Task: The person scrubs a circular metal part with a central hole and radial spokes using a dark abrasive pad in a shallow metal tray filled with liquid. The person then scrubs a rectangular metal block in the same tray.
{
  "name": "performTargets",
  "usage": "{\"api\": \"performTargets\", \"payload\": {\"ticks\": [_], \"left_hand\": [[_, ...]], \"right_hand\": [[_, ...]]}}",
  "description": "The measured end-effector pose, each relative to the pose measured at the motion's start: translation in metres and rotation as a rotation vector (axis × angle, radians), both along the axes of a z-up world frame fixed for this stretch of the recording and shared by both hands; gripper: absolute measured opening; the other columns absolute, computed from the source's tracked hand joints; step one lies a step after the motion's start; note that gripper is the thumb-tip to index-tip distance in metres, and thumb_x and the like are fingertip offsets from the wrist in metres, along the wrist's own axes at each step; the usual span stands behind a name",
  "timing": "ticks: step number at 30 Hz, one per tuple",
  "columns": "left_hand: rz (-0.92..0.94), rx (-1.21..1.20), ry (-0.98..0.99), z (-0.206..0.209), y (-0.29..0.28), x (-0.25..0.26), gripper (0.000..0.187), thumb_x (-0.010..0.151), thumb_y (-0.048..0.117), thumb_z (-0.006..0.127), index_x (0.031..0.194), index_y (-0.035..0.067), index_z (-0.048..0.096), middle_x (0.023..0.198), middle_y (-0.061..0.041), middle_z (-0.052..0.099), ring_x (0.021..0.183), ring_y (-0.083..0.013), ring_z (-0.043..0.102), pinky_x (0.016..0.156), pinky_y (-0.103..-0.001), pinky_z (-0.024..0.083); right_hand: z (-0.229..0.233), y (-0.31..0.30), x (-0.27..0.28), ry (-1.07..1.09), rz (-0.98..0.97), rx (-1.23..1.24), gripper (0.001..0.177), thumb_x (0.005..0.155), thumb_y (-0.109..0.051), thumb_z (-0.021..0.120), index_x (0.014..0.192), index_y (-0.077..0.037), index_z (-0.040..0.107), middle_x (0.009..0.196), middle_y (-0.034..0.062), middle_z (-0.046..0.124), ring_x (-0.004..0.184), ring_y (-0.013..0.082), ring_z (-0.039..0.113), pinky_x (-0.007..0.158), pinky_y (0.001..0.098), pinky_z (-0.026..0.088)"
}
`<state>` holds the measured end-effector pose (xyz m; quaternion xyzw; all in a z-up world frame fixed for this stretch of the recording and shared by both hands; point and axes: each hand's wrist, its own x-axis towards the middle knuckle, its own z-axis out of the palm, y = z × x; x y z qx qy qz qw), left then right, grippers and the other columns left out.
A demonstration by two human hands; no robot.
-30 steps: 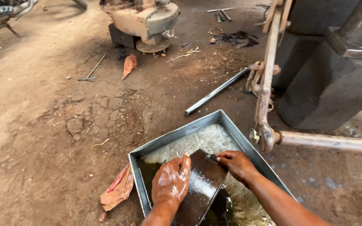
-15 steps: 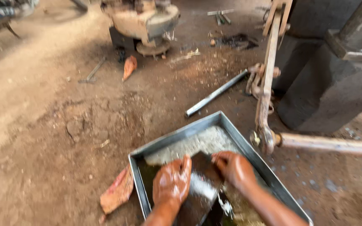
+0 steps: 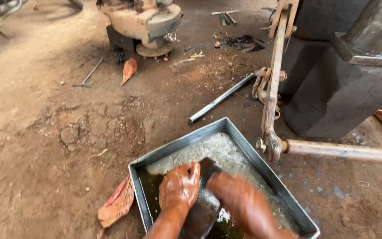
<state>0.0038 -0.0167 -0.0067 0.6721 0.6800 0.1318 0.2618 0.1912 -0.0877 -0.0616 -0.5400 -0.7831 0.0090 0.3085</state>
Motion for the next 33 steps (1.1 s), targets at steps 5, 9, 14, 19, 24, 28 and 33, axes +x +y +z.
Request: {"api": "performTargets", "payload": {"ticks": [5,9,14,19,24,28,33], "left_hand": [[0.029,-0.07,0.02,0.012,0.002,0.002,0.059,0.098,0.059,0.037,0.106,0.014,0.075,0.116,-0.018,0.071,0.11,-0.0381,0.068,0.099,-0.047,0.053],[0.059,-0.097,0.006,0.017,-0.003,0.0,0.053,0.095,0.056,0.041,0.107,0.017,0.075,0.115,-0.017,0.072,0.11,-0.039,0.068,0.098,-0.048,0.053],[0.044,-0.009,-0.014,0.018,-0.003,-0.001,0.053,0.091,0.057,0.046,0.107,0.017,0.076,0.116,-0.017,0.071,0.112,-0.0401,0.066,0.099,-0.049,0.052],[0.063,-0.019,-0.028,0.007,0.012,0.008,0.054,0.09,0.059,0.048,0.111,0.016,0.074,0.116,-0.018,0.071,0.112,-0.04,0.066,0.098,-0.05,0.051],[0.125,0.125,-0.087,-0.001,0.015,0.015,0.059,0.089,0.061,0.049,0.104,0.012,0.077,0.113,-0.019,0.073,0.11,-0.0387,0.069,0.097,-0.048,0.053],[0.428,0.078,-0.216,-0.005,0.002,0.029,0.061,0.088,0.061,0.054,0.106,0.006,0.073,0.107,-0.022,0.074,0.104,-0.04,0.071,0.092,-0.049,0.055],[0.705,0.163,-0.308,-0.008,-0.015,0.046,0.062,0.092,0.057,0.055,0.112,-0.001,0.067,0.104,-0.026,0.072,0.098,-0.0451,0.07,0.085,-0.053,0.055]], "right_hand": [[0.01,0.025,0.017,0.364,-0.465,-0.584,0.035,0.091,-0.02,0.06,0.122,-0.021,0.076,0.132,0.0027,0.072,0.114,0.0221,0.072,0.105,0.0318,0.052],[-0.008,-0.034,-0.015,0.184,-0.261,-0.186,0.036,0.087,-0.02,0.056,0.116,-0.024,0.078,0.134,0.0046,0.073,0.12,0.0279,0.07,0.103,0.0372,0.055],[0.003,-0.057,-0.053,0.31,-0.148,-0.011,0.035,0.094,-0.038,0.067,0.121,-0.018,0.076,0.143,0.011,0.062,0.139,0.0374,0.054,0.108,0.0504,0.048],[0.013,0.01,-0.093,0.613,-0.689,0.039,0.038,0.09,-0.034,0.073,0.116,-0.007,0.074,0.142,0.0301,0.051,0.144,0.0481,0.037,0.115,0.0583,0.026],[0.014,0.045,-0.085,0.621,-0.673,-0.1,0.028,0.089,-0.033,0.07,0.109,-0.014,0.075,0.129,0.0139,0.068,0.129,0.0328,0.057,0.109,0.04,0.043],[0.031,0.067,-0.062,0.569,-0.524,-0.412,0.028,0.085,-0.037,0.072,0.108,-0.021,0.076,0.124,0.0028,0.071,0.116,0.0246,0.067,0.1,0.0362,0.051],[0.036,0.075,-0.048,0.372,-0.205,-0.281,0.026,0.089,-0.039,0.072,0.106,-0.02,0.076,0.126,0.0053,0.071,0.118,0.0265,0.066,0.101,0.0371,0.051]]}}
